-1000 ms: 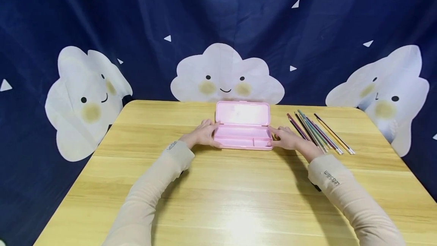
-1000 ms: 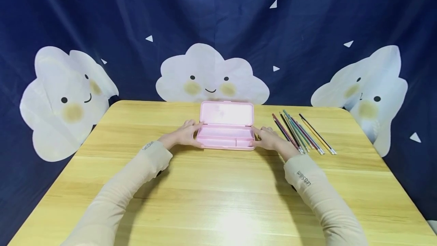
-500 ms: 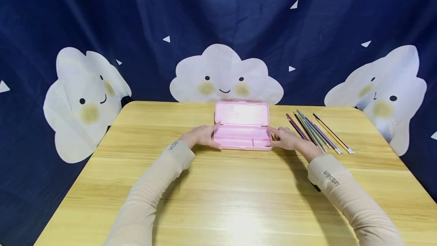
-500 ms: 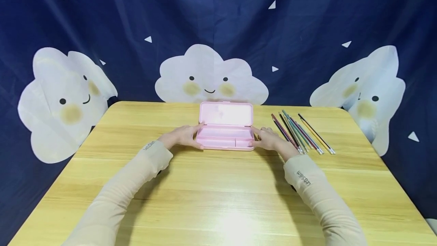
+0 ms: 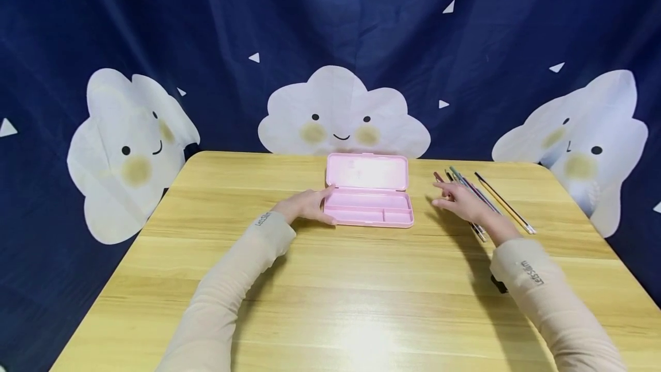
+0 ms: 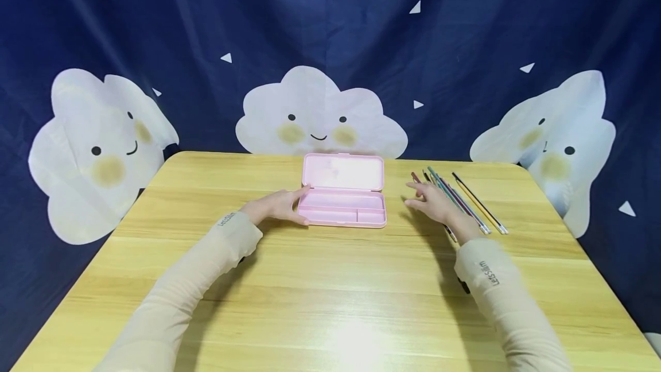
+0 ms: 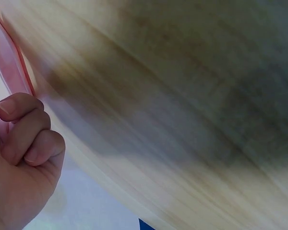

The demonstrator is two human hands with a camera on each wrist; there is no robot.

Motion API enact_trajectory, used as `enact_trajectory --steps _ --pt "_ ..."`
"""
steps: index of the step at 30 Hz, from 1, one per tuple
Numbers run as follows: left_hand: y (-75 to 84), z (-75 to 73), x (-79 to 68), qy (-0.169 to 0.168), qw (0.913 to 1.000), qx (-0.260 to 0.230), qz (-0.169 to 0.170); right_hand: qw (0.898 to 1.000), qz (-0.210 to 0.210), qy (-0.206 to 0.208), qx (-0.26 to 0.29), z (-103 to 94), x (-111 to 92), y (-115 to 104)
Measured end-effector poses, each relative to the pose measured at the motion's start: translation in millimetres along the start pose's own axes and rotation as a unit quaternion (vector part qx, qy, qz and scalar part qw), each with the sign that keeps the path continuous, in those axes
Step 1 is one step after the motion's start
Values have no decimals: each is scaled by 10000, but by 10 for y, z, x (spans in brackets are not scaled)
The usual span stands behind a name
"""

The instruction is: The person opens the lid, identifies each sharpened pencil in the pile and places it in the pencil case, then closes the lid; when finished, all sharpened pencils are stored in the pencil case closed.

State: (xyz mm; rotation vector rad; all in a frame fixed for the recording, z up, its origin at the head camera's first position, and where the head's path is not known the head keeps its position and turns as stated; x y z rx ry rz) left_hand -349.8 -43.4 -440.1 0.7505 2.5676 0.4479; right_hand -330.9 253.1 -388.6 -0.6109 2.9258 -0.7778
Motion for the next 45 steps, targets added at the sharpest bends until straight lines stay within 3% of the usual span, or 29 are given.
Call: enact_trajectory --steps 6,12,15,23,45 --pt "10 10 13 -23 9999 -49 87 9989 242 361 -159 -224 -165 320" --pt "-4 23 31 9 9998 -87 200 9971 709 100 -243 -226 -288 535" --pt "-2 25 32 20 9997 -95 206 9966 781 -36 -248 -176 -300 544" --pt "16 14 8 -16 9999 -49 156 9976 503 -168 -437 -31 -188 454" --pt "15 10 9 -35 9999 -69 84 9896 832 -562 -1030 80 -123 407"
Point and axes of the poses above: each hand's wrist, its own x-axis towards the middle knuckle, its own z-axis out of the palm, y = z × x, the point moved 9 cm from there along x, towards the middle knuckle, and after that the axes turned 3 degrees about z, right-handed, at the moved point
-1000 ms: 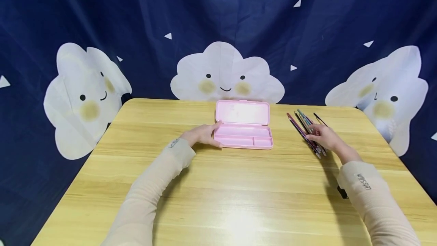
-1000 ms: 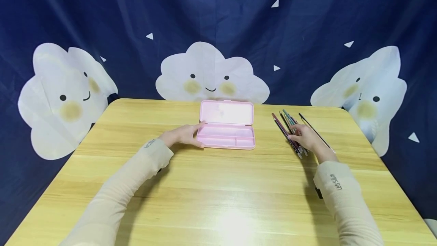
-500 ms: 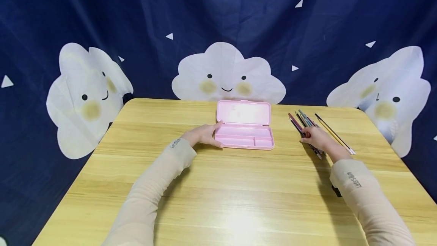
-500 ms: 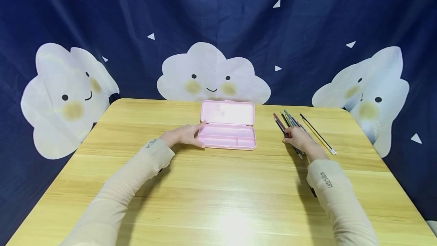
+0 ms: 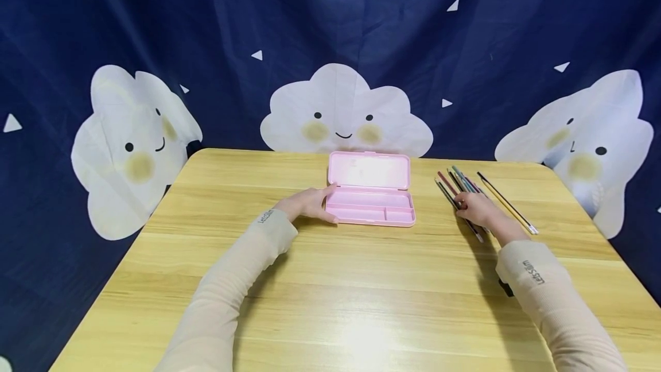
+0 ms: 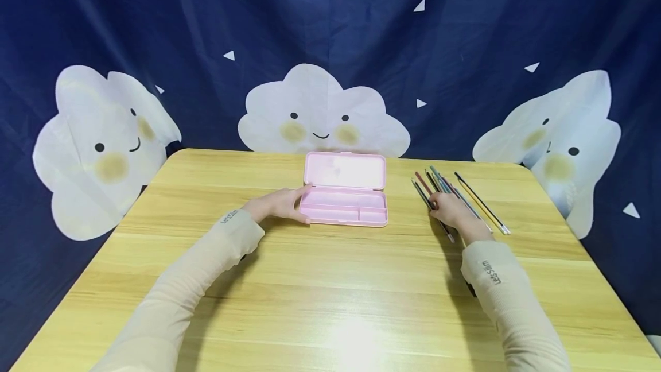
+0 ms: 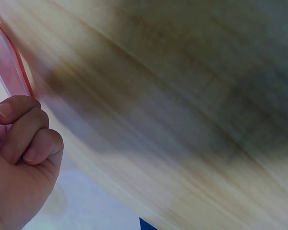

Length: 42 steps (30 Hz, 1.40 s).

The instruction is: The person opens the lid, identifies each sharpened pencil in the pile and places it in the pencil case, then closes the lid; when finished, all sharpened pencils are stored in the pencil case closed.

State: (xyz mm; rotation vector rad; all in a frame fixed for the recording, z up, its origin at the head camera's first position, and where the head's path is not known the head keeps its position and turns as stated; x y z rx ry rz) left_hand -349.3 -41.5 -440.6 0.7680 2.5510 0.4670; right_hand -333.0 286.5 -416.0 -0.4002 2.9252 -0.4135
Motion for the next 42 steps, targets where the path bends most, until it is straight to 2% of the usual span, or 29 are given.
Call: enact_trajectory --steps 4,8,14,17,20,24,35,42 --pt "-8 2 1 -20 10000 25 -29 9998 -55 97 154 2 8 -7" --pt "-19 7 4 -44 9999 56 -73 9973 -273 386 556 -64 11 -99" --pt "-17 7 10 -29 10000 53 -73 9847 -957 1115 942 -236 18 -396" --pt "-9 -2 15 7 10000 49 -57 9772 -1301 1294 1063 -266 39 -575" --pt "-13 -6 14 26 10000 56 -73 9743 -1522 1242 1099 -236 83 -742" --pt "-23 -3 15 35 9999 33 -90 9747 -1645 968 1162 -145 166 -920" --pt "-12 -9 26 66 9999 -86 -67 9750 -1768 579 1213 87 388 -1234" --pt "3 -32 31 164 9998 -102 8 9721 -2015 454 1114 188 489 -1426"
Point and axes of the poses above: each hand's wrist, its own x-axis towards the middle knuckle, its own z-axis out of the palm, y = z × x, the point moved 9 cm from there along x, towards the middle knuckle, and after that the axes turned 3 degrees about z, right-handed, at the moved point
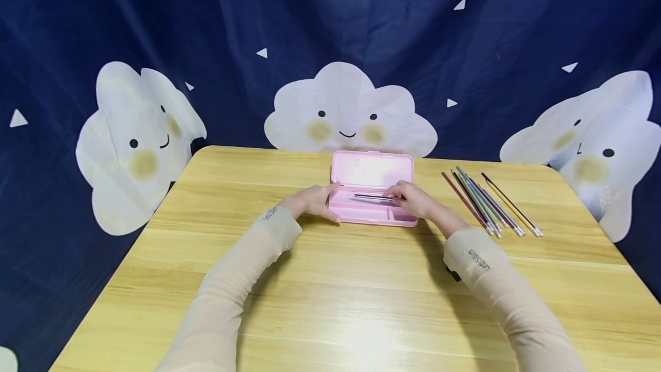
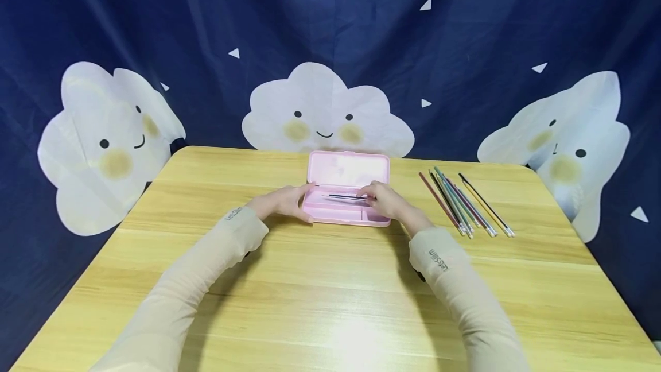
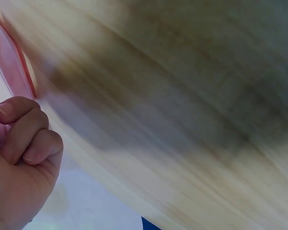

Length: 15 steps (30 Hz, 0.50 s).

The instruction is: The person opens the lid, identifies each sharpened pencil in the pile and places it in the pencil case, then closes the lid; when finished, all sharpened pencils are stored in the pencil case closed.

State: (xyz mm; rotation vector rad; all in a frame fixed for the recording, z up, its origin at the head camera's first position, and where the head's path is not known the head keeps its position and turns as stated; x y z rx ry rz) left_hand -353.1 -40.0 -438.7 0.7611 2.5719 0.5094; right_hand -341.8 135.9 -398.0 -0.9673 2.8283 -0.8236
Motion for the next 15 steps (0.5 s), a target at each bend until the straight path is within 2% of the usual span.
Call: enact_trajectory --steps 7,15 --pt "0 -12 4 21 10000 71 -11 9994 -220 -256 70 154 93 -98" --pt "-1 -3 -4 23 10000 -13 -43 9993 -126 -317 -165 225 124 -110"
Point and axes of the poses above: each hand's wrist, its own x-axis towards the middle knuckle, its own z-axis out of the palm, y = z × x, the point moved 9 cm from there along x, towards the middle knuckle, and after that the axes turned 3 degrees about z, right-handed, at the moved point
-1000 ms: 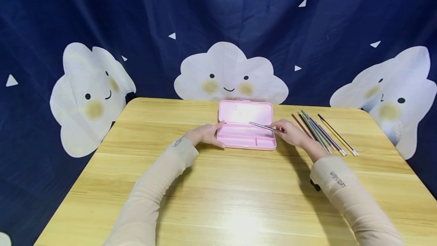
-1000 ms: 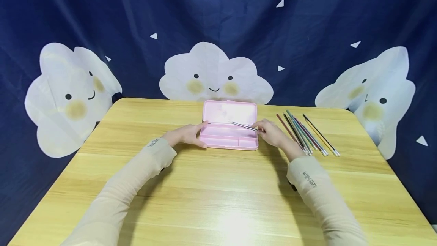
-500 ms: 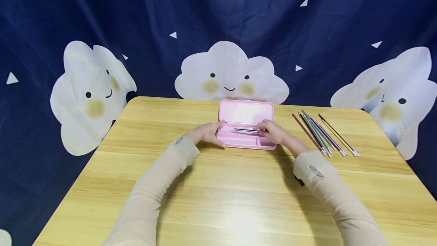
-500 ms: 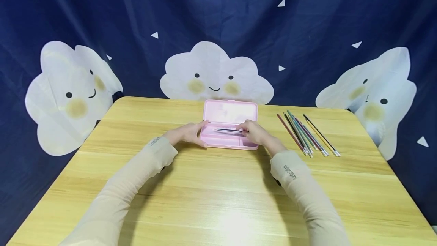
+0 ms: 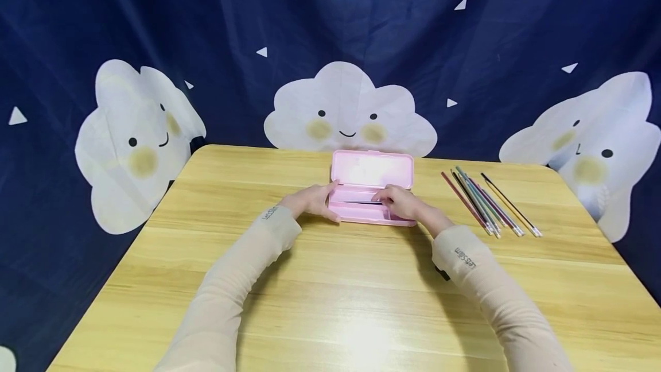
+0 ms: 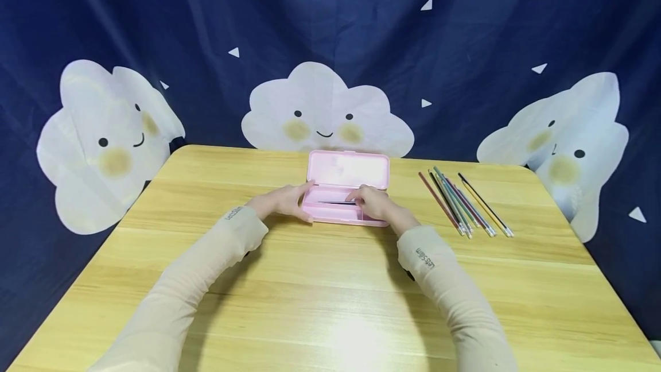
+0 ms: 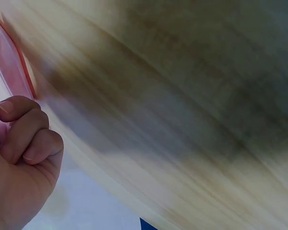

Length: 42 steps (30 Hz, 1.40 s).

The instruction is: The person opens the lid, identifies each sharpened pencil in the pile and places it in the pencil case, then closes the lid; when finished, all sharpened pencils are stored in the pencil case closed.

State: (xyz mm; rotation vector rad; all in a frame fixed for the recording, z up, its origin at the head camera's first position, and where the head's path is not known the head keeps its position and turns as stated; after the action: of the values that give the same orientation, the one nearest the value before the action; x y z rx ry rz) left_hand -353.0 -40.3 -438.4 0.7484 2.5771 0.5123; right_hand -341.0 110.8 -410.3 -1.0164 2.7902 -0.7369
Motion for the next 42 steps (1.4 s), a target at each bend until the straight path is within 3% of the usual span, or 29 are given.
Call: enact_trajectory --steps 13,19,29,42 --pt "-62 32 40 -221 9996 -129 -146 9985 442 -319 -68 38 -1 10" --pt "-24 22 -3 -188 9994 -73 -274 9985 335 -402 149 50 12 -51" --pt "-10 11 -34 -234 9992 23 -330 9975 123 152 683 -160 -96 13" --pt "-31 22 -27 -275 9989 4 -373 9943 726 488 616 -472 -472 349"
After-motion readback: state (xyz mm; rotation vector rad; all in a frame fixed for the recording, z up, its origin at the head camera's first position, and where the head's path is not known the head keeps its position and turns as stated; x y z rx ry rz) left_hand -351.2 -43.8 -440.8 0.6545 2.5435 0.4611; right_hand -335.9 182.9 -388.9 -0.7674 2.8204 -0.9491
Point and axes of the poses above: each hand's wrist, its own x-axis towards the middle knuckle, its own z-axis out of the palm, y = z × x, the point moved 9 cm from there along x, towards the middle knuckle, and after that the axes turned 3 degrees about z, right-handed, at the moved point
